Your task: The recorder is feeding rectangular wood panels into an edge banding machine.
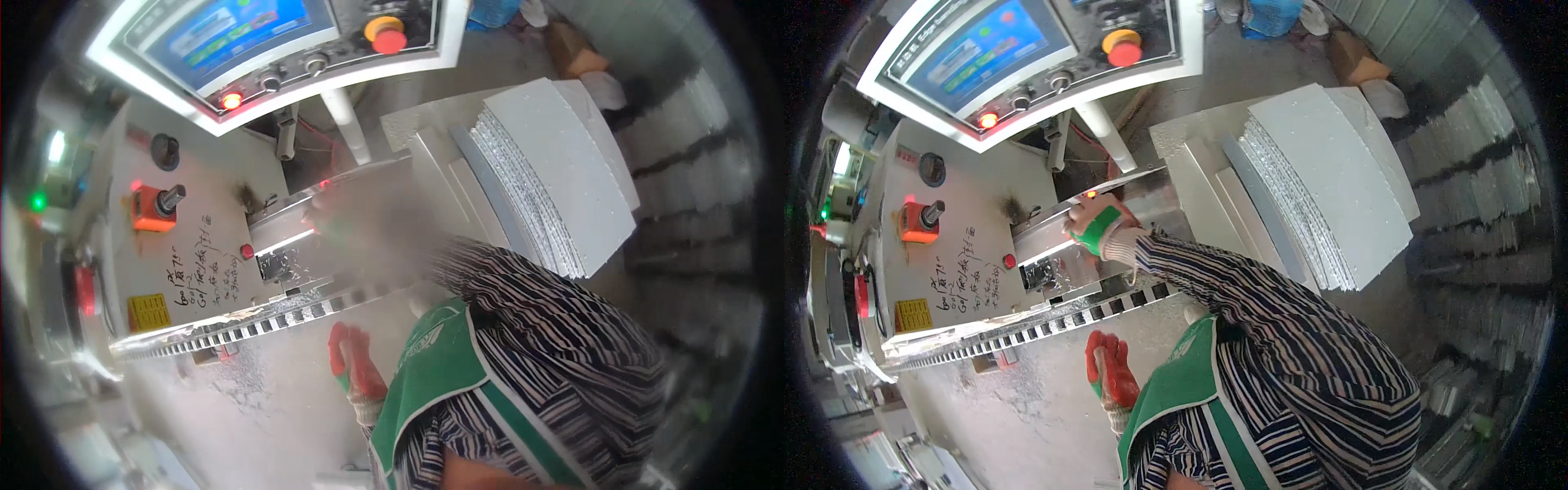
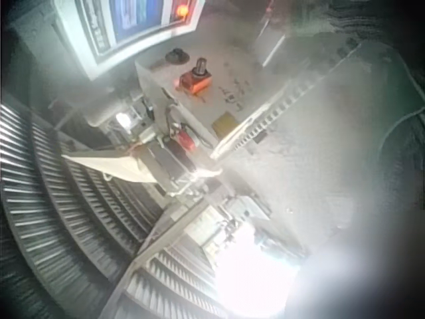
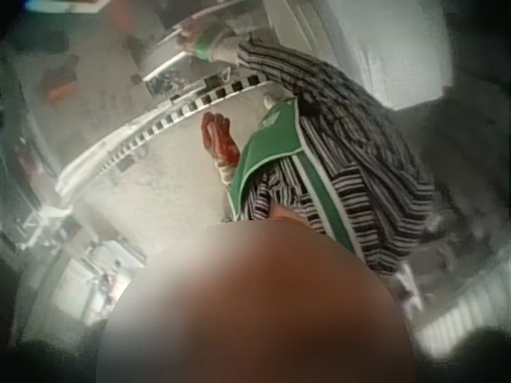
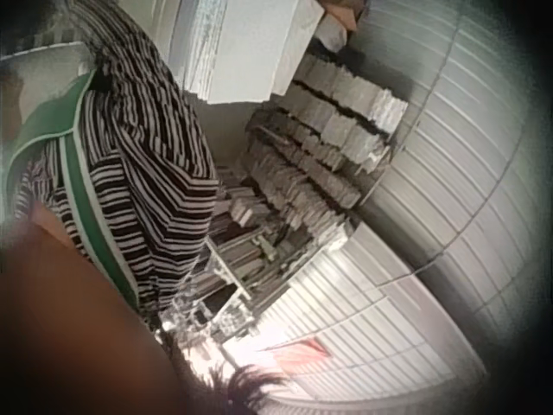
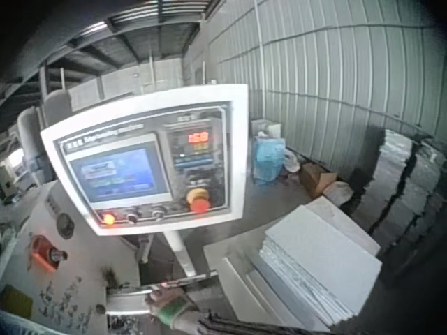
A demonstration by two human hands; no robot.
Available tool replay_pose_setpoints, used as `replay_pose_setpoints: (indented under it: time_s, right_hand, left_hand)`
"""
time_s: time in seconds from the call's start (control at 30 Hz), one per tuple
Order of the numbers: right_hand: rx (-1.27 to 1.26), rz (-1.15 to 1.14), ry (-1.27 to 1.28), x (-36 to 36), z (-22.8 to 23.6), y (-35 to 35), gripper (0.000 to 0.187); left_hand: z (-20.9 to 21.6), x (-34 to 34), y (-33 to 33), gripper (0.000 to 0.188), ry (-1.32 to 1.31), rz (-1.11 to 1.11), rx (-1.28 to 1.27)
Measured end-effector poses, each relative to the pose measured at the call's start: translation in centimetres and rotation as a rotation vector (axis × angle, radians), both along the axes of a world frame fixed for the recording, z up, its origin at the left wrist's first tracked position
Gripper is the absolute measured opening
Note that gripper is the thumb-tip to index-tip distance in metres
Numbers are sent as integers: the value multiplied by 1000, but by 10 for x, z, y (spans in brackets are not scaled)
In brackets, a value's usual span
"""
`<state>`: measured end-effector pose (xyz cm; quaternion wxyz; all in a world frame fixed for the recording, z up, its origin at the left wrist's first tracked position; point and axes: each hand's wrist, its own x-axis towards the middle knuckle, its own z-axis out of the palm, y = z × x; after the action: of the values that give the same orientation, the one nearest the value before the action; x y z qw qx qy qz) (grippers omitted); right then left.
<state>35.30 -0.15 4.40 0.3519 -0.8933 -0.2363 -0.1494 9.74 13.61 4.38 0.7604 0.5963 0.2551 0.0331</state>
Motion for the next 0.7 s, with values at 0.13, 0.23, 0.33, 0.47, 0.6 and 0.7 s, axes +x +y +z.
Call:
replay_pose_setpoints:
  time_s: [0.13,0.23,0.33,0.47,0.6,0.7]
  right_hand:
    - [-483,54,-52,22,-23,36,22]
    - [-439,97,97,20,-21,46,29]
    - [-374,58,23,-1,-12,24,30]
    - [221,-152,-196,-41,-40,-68,36]
    - [242,-566,133,-101,-105,-200,48]
    - [-280,-871,618,-146,-150,-267,63]
  left_hand:
    - [4,-13,5,49,-29,45,-50]
    - [4,-13,3,48,-52,30,-63]
    - [0,-13,2,49,-52,-77,-28]
    - [-6,-14,1,49,-153,-176,-56]
    - [-7,-10,-1,49,22,-151,-80]
    - [-4,-2,-7,49,32,-153,-34]
